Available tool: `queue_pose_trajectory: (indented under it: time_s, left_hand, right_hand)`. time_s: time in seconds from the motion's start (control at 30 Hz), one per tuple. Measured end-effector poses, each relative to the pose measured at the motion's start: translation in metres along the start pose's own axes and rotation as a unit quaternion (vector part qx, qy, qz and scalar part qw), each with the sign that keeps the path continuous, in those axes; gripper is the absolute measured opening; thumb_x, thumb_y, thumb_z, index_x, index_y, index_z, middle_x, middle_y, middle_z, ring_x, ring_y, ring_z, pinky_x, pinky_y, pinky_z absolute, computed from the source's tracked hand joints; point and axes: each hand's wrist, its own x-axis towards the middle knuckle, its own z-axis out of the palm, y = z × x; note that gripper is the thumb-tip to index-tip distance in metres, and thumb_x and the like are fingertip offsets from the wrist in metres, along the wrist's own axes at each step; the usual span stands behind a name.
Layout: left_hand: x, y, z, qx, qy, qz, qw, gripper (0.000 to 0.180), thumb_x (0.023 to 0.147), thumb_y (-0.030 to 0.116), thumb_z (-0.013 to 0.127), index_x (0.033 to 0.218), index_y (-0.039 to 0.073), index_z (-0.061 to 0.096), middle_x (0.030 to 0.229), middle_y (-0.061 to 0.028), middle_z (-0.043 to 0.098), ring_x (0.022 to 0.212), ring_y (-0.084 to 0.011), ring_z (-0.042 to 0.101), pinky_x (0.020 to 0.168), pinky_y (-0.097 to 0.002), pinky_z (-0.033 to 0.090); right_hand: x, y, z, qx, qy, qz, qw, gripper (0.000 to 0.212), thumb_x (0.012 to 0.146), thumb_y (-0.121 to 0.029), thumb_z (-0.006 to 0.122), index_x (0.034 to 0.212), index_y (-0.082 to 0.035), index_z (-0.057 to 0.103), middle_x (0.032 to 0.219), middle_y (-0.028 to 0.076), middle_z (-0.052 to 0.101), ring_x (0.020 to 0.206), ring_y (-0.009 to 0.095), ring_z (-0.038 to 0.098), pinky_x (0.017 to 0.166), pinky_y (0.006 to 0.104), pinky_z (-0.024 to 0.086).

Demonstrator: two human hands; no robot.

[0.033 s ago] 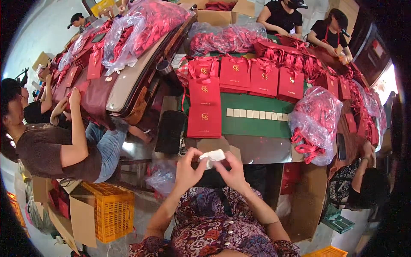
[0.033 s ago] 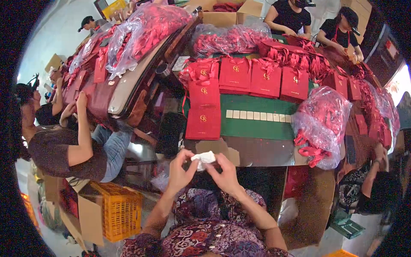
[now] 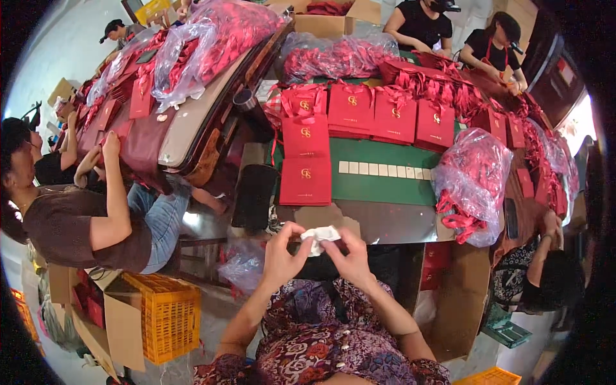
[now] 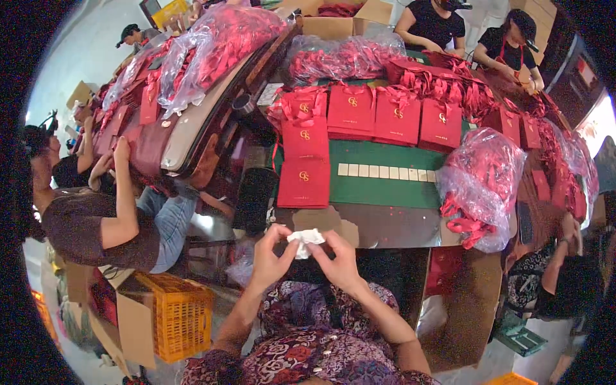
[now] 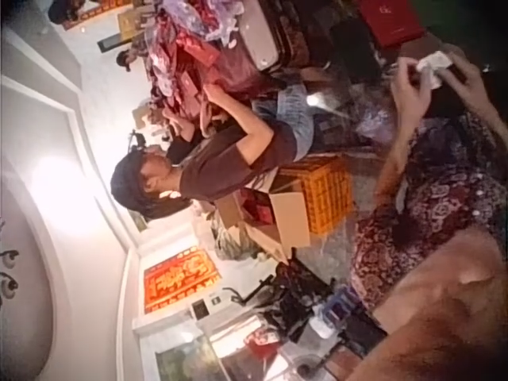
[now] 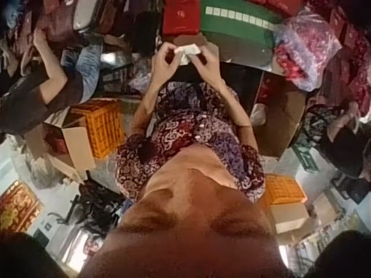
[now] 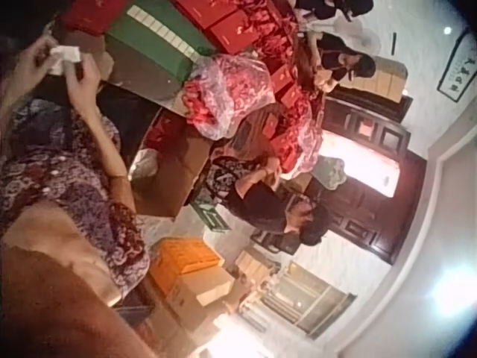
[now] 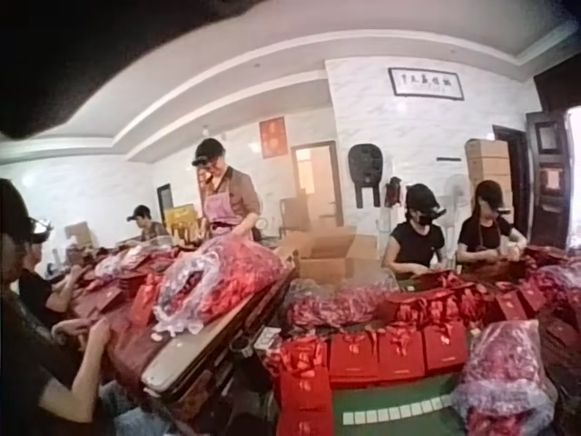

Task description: The person sorts paper gift bags and attaches ribbon handles to the bags by hand.

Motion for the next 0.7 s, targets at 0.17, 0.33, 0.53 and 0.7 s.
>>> queue_pose_trajectory:
  time_s: [0.17,0.33,0.53,0.7]
  left_hand:
    - [-0.01,0.027,-0.008,-0.298,-0.066,-0.065,0.95,0.018,0.085,-0.003,0.071,0.094,0.002,0.057,0.092,-0.0013,0.061,0.083,-0.0053,0.06,0.073,-0.0217,0.05]
    - [-0.007,0.096,-0.041,-0.311,-0.074,0.123,0.939,0.02,0.081,-0.002,0.075,0.092,0.002,0.059,0.106,-0.0161,0.061,0.093,-0.0192,0.061,0.078,-0.0301,0.051]
    - [-0.03,0.186,-0.057,-0.571,-0.036,0.246,0.782,0.014,0.09,0.014,0.066,0.091,0.003,0.057,0.1,-0.0166,0.064,0.085,-0.0326,0.065,0.065,-0.0422,0.059]
    - [-0.023,0.189,-0.059,-0.516,-0.157,0.399,0.741,0.015,0.087,0.008,0.073,0.097,0.009,0.062,0.118,-0.0041,0.067,0.1,-0.0238,0.062,0.078,-0.034,0.058]
  right_hand:
    - [-0.015,-0.041,-0.02,0.13,0.06,-0.045,0.989,0.012,0.093,0.002,0.06,0.105,0.001,0.057,0.105,0.008,0.063,0.091,0.011,0.062,0.079,0.0259,0.051]
    - [-0.026,-0.113,-0.038,0.161,0.002,-0.246,0.956,0.026,0.089,0.003,0.063,0.111,0.0,0.05,0.115,0.025,0.061,0.103,0.029,0.065,0.086,0.0381,0.055]
    - [-0.064,-0.204,-0.027,0.345,0.139,-0.31,0.875,0.022,0.096,-0.02,0.06,0.084,-0.008,0.046,0.085,0.014,0.059,0.056,0.025,0.062,0.051,0.0382,0.056]
    - [-0.027,-0.206,-0.04,0.252,-0.007,-0.556,0.792,0.017,0.099,-0.019,0.056,0.107,-0.009,0.069,0.113,0.012,0.069,0.088,0.027,0.071,0.079,0.0369,0.06]
